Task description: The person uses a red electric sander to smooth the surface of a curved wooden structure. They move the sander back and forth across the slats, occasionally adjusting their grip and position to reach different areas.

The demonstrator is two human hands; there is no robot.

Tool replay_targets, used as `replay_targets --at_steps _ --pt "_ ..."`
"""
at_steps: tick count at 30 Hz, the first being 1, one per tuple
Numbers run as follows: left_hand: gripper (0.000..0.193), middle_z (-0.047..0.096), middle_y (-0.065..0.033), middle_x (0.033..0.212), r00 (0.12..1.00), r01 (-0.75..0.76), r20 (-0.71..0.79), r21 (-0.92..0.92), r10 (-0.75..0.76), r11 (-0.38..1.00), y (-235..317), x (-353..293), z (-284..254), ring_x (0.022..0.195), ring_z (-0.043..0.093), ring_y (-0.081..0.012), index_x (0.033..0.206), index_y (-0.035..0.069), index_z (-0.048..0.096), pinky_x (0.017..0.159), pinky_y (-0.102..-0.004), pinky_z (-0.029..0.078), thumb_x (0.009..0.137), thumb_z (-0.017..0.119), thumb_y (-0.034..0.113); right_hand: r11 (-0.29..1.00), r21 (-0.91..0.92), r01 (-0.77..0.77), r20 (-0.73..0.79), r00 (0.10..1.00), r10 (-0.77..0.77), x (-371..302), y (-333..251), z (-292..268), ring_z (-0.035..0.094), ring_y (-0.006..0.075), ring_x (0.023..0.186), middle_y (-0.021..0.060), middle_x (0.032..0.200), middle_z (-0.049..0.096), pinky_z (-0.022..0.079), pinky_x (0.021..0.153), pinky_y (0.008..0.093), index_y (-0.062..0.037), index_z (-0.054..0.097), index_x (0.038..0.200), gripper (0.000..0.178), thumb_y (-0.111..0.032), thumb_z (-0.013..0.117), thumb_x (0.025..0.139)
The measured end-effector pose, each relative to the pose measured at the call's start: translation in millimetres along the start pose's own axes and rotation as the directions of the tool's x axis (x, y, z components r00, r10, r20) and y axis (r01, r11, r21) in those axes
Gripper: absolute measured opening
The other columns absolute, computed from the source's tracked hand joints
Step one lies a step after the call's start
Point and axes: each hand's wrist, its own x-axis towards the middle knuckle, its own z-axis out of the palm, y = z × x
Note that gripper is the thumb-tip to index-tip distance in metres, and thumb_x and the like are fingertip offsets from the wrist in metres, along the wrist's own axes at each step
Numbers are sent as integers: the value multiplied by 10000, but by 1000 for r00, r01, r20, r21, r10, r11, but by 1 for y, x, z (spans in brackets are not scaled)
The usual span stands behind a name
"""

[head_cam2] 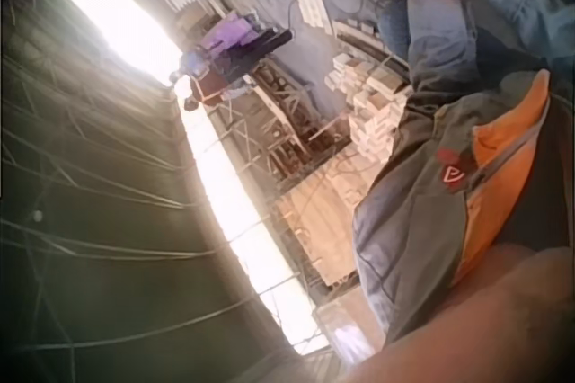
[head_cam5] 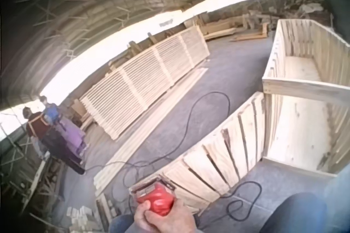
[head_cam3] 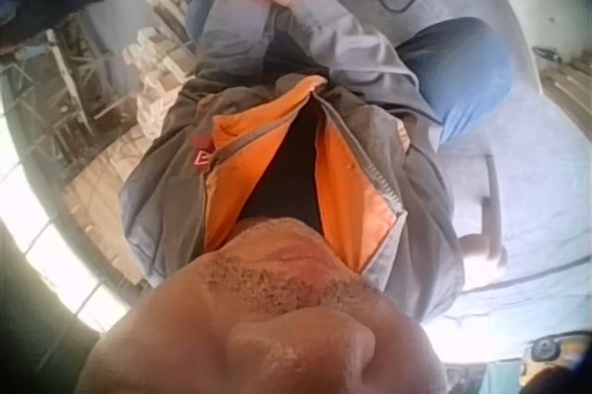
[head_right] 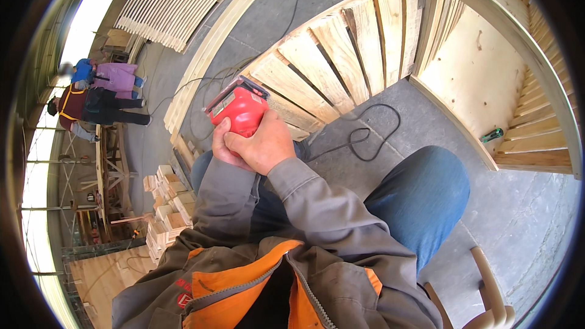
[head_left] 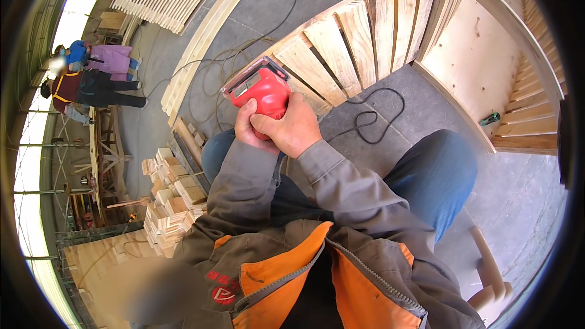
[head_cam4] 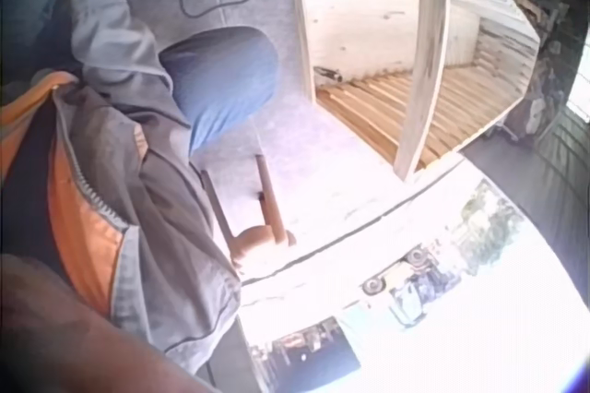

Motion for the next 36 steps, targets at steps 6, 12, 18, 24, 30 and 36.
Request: replay_targets --at_steps 6,12,18,24,30,36 --pt "662 678 -141 1235 995 85 -52 -48 -88 995 -38 17 -30 1097 689 -305 1390 70 557 1010 -462 558 867 727 439 996 59 -67 -14 998 68 9 41 -5 716 357 1031 284 1119 696 564 901 407 149 576 1194 841 -473 855 701" --pt "576 712 -117 1161 966 188 -168 -75 -198 979 -62 26 -59 1053 703 -290 1287 95 632 987 -458 567 850 750 453 987 96 -127 -41 990 132 15 72 -2 725 344 998 279 1081 709 569 877 400 153 598 1160 832 -478 856 684" --pt "536 714 -103 1192 960 210 -172 -71 -219 975 -47 12 -36 1078 703 -292 1297 101 635 994 -470 564 895 713 447 988 41 -146 2 989 146 8 58 -6 717 387 1040 311 1120 697 557 919 423 170 578 1188 884 -561 825 756" --pt "535 690 -114 1276 999 13 -51 -37 -15 999 -17 6 -24 1167 674 -291 1373 87 592 1062 -479 527 964 644 428 998 57 -6 -57 998 9 3 26 6 715 363 998 305 1062 694 554 878 426 150 594 1110 793 -559 796 817" --pt "634 668 -139 1315 999 -32 3 63 32 997 -2 -2 11 1194 660 -305 1414 58 556 1074 -474 518 951 617 487 999 31 23 -54 998 -21 3 -2 -1 698 432 1054 336 1115 684 542 931 459 170 579 1162 757 -480 775 827" --pt "588 670 -133 1310 992 70 -104 11 -69 997 -43 16 -22 1208 654 -302 1381 88 587 1076 -472 516 928 675 453 989 114 -98 -117 987 112 24 52 -4 724 398 997 330 1057 708 551 880 439 164 616 1134 737 -502 753 851"
